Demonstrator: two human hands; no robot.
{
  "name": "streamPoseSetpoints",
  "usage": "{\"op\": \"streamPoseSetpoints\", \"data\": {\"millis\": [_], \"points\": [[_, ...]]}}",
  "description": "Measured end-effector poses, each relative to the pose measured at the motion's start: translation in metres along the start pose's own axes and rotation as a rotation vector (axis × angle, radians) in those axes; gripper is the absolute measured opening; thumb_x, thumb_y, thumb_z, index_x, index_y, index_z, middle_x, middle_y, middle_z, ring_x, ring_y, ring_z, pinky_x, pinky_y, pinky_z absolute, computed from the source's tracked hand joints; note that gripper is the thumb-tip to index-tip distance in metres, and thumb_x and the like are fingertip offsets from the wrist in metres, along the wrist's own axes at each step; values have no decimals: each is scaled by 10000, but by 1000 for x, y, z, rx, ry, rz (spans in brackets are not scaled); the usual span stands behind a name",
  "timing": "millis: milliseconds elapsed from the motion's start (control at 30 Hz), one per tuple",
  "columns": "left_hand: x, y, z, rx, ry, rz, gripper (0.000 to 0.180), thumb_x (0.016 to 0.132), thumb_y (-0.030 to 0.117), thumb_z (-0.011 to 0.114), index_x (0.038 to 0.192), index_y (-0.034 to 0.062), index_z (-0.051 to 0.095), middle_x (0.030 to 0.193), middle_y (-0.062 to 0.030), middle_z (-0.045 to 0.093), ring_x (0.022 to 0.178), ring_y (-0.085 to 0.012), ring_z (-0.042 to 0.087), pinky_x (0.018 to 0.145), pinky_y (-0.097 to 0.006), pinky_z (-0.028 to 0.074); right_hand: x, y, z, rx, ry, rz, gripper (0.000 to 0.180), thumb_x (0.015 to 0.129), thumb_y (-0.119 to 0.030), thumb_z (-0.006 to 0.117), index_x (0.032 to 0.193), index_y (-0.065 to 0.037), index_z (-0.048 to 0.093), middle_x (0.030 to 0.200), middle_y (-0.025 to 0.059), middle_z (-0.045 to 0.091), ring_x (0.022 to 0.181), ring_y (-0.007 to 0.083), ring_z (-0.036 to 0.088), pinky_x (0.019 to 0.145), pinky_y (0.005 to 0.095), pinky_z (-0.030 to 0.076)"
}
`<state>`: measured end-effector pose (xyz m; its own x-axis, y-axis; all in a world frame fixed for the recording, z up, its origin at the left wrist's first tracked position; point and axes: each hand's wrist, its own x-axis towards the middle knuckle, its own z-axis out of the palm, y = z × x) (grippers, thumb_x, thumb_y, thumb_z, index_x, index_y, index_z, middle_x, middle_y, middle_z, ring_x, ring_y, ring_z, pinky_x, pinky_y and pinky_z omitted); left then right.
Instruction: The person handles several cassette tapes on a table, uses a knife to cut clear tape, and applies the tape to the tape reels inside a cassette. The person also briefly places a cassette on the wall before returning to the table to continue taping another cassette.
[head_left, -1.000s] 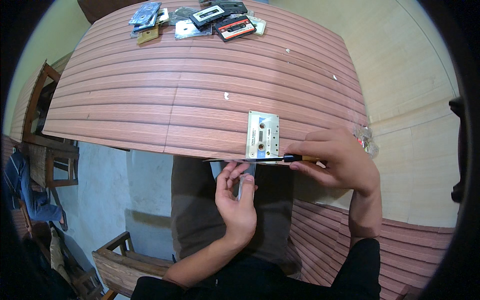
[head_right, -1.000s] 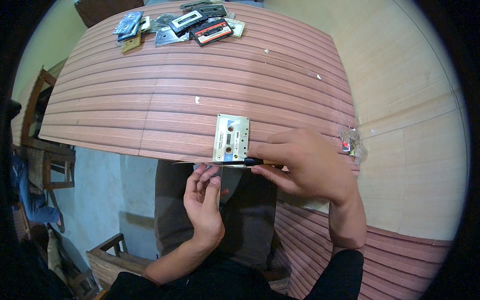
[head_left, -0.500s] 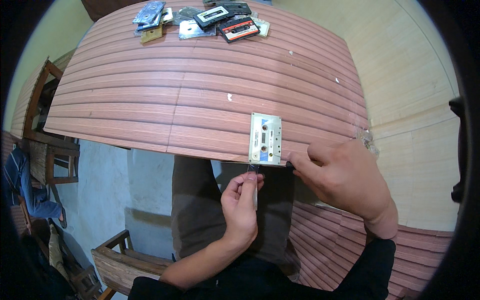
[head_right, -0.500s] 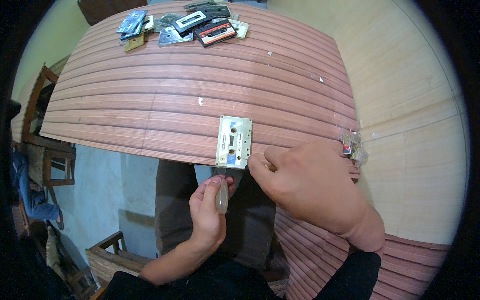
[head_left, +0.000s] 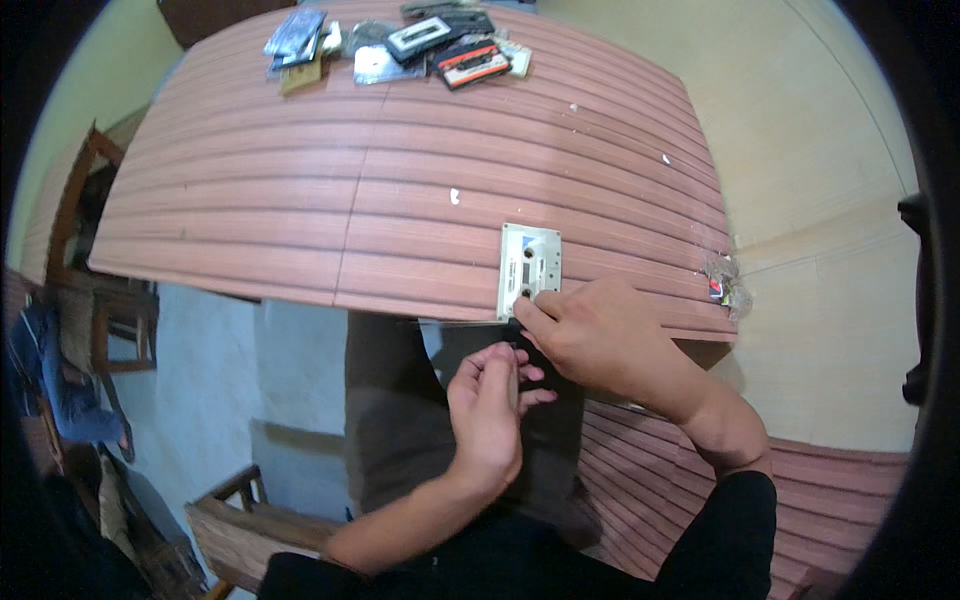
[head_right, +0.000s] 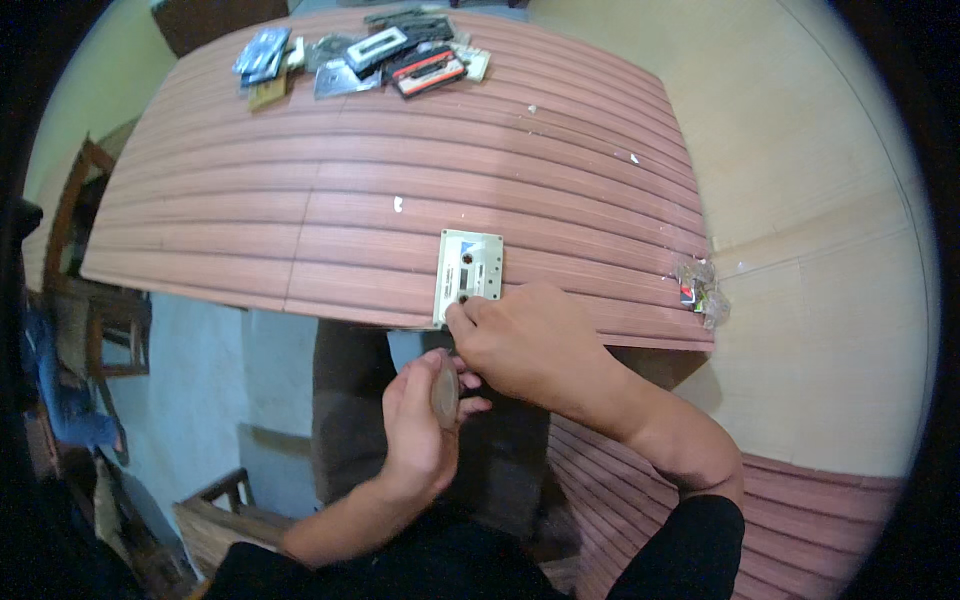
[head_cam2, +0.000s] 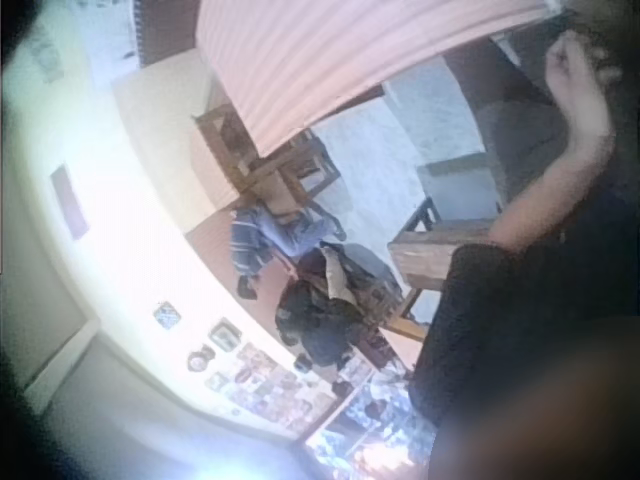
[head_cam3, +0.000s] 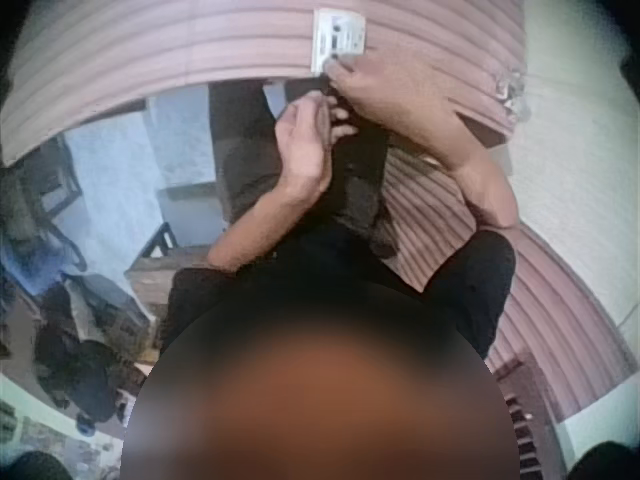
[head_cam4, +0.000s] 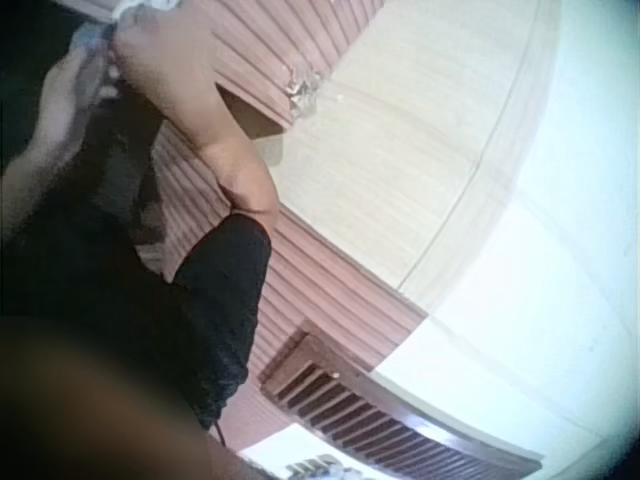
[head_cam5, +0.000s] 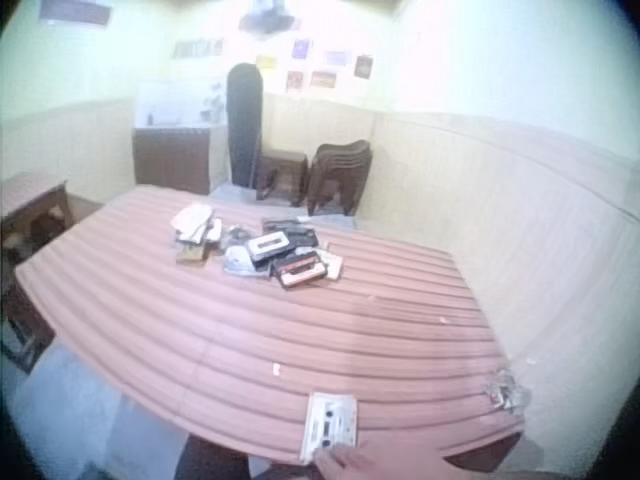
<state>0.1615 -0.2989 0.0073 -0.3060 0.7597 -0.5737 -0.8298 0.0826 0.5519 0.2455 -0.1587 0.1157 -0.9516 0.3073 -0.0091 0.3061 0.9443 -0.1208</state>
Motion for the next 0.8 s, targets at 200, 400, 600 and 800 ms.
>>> {"op": "streamPoseSetpoints", "data": {"millis": [200, 400, 600, 800], "points": [[-7, 10, -2, 37, -44, 128, 313, 1145, 272, 533, 1307, 9, 582, 1219, -162, 678, 1071, -253, 708, 828, -448, 659, -5, 18, 22, -75, -75, 29, 222, 966, -236, 791, 1118, -75, 786, 849, 82, 752, 720, 328, 752, 630, 462, 563], [-14, 23, -21, 68, -110, 433, 298, 1134, 240, 582, 1320, 7, 565, 1240, -163, 659, 1092, -245, 698, 867, -445, 663, -10, 60, 4, 552, 199, 36, 230, 936, -188, 857, 1124, -58, 822, 864, 128, 769, 756, 310, 753, 637, 414, 544], [57, 81, -41, 665, -118, 856, 340, 1013, 89, 769, 1301, 3, 610, 1179, -135, 702, 1050, -224, 696, 898, -373, 614, -16, 61, 46, 623, 365, 447, 289, 1010, -228, 833, 937, -13, 655, 702, 55, 538, 635, 168, 491, 588, 349, 416], [85, 110, -22, 1099, 55, 1143, 564, 881, 109, 871, 1379, 20, 620, 1152, -171, 719, 961, -287, 741, 858, -417, 596, -10, 51, 100, 696, 764, 661, 325, 1031, -264, 817, 957, -40, 593, 682, 14, 542, 606, 137, 523, 585, 339, 440]]}}
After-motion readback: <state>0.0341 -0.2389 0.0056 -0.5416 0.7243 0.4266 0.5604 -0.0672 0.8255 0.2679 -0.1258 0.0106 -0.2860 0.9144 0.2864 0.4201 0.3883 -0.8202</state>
